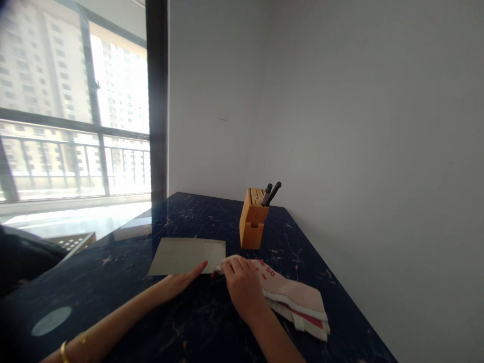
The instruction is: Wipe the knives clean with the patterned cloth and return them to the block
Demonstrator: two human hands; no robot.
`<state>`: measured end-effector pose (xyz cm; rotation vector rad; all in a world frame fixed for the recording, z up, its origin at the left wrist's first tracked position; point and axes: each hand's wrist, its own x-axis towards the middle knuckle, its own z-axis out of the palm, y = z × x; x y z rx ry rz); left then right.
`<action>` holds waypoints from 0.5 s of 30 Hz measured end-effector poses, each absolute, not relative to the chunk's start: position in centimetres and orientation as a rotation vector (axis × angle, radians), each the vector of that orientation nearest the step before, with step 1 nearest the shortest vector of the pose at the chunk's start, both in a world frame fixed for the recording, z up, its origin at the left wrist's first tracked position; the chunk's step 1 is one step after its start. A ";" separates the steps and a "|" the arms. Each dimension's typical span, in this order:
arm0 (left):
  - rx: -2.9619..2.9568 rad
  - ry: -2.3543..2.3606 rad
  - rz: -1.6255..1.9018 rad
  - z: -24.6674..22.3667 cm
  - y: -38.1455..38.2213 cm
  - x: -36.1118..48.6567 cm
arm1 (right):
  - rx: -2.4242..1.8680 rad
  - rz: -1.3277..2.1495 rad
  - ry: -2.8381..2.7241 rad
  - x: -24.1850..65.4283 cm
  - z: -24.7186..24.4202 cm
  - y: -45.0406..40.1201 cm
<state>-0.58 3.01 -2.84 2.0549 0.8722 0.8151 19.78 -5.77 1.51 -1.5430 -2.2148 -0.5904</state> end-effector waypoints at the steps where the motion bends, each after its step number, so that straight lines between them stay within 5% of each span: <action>1: 2.172 0.878 0.770 -2.7 2.9 -0.5 | -1.569 -0.623 -2.205 19.8 1.4 -5.7; 15: 2.138 0.954 0.610 -1.0 2.0 -0.5 | -1.706 -0.476 -2.138 19.8 1.5 -5.8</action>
